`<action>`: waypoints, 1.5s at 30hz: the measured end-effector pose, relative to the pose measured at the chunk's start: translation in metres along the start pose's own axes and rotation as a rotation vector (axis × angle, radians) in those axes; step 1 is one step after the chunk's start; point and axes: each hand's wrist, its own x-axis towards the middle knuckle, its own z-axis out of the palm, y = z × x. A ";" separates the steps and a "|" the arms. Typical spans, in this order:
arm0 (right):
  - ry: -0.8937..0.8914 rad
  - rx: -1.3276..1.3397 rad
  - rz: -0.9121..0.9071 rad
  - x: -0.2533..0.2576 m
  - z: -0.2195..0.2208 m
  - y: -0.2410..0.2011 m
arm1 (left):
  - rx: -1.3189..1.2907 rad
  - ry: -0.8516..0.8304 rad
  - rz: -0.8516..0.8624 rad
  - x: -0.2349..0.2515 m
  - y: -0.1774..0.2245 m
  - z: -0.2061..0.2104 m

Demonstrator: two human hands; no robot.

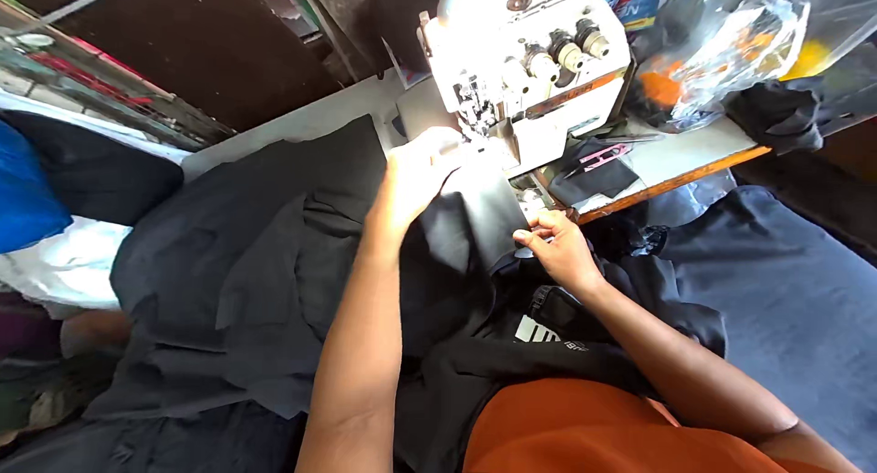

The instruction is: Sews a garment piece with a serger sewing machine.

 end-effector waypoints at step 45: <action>0.068 0.135 -0.623 0.012 -0.019 0.020 | -0.998 -0.112 -0.343 -0.063 0.099 0.025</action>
